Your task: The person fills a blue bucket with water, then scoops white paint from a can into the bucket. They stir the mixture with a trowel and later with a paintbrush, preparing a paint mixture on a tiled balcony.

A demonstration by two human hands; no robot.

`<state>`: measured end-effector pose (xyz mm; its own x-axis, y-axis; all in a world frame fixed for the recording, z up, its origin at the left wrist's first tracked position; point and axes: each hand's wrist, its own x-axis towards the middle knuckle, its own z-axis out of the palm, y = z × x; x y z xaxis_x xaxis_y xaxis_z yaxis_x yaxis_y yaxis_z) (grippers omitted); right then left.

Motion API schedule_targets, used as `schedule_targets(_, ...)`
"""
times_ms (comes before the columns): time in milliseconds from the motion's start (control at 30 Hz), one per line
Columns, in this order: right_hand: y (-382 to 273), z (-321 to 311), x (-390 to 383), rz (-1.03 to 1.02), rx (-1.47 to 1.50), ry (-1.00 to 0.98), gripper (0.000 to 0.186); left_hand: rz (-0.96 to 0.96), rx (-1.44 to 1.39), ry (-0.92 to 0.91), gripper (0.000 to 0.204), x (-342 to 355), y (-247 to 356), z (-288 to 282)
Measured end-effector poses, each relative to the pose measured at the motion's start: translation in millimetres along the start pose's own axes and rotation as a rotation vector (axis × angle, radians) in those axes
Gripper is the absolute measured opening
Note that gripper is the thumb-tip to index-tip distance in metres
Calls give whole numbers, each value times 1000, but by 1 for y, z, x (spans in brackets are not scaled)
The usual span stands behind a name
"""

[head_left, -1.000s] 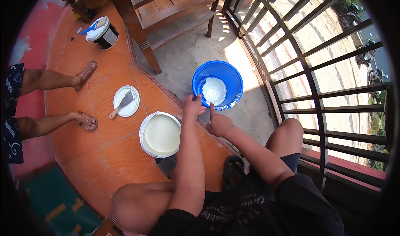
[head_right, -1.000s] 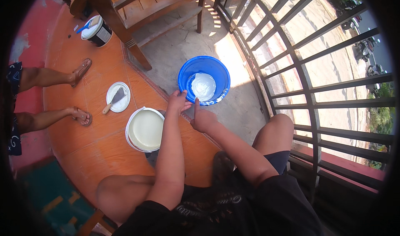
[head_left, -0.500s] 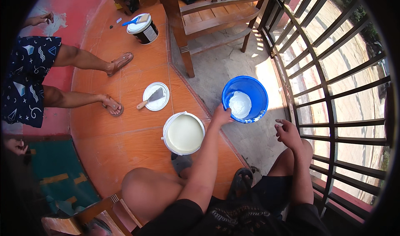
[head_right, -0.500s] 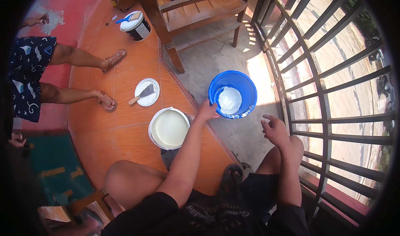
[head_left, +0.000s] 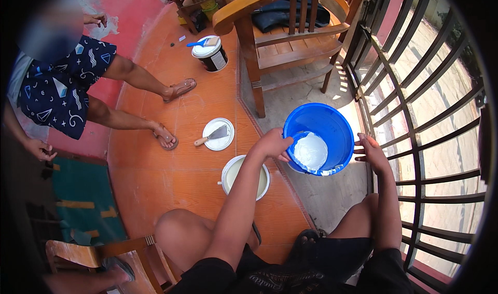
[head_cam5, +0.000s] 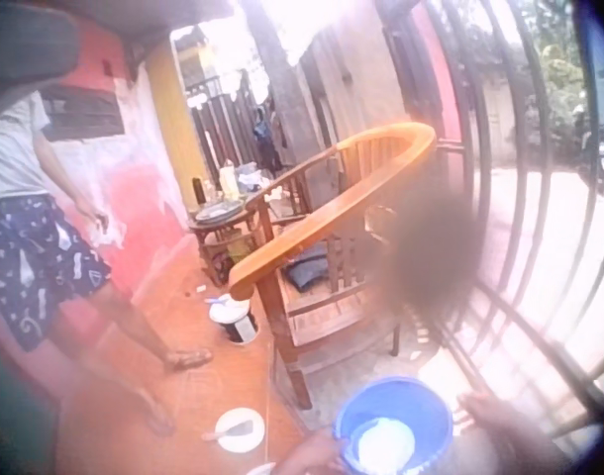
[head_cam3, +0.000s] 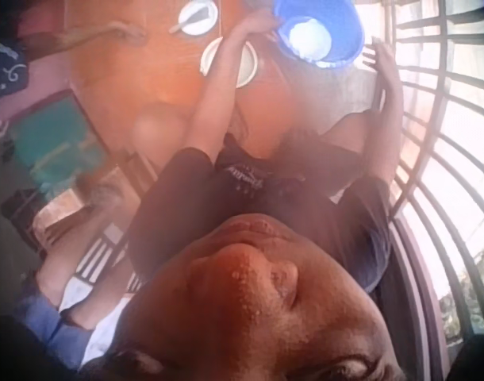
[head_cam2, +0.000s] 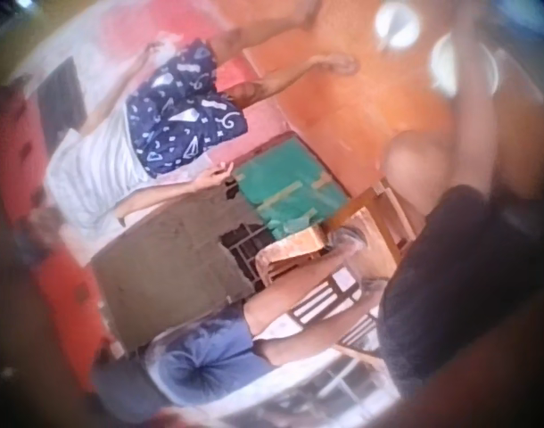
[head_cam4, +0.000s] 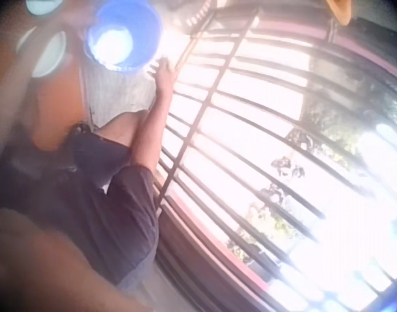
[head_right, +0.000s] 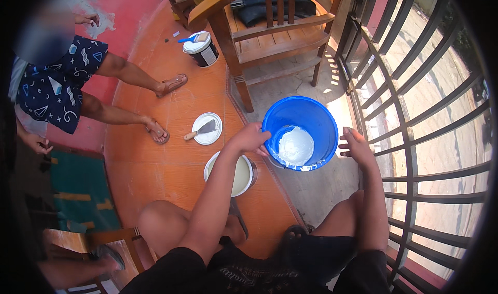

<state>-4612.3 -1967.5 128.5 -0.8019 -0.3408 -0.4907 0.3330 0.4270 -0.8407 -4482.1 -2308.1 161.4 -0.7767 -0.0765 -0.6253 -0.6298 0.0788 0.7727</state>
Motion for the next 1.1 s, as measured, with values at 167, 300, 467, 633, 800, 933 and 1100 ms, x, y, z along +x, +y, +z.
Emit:
schedule_targets(167,-55,11,-26,28,137,-14,36,54,73,-154,38,-25,44,-36)
schedule_targets(300,-114,16,-84,41,195,-2,23,41,96,-161,40,-82,88,-51)
schedule_targets(467,-214,10,-184,93,282,-18,15,90,17,-51,34,-192,136,-62)
schedule_targets(633,-321,-2,-290,102,315,-153,9,-42,-214,24,28,-343,188,-70)
schedule_targets(800,-387,-13,-383,133,266,-325,7,-32,-466,45,27,-492,226,-61)
schedule_targets(933,-418,-12,-433,116,287,-528,8,30,-592,228,25,-598,231,-21)
schedule_targets(1100,-466,10,-473,88,103,-703,14,103,-825,521,26,-694,229,36)
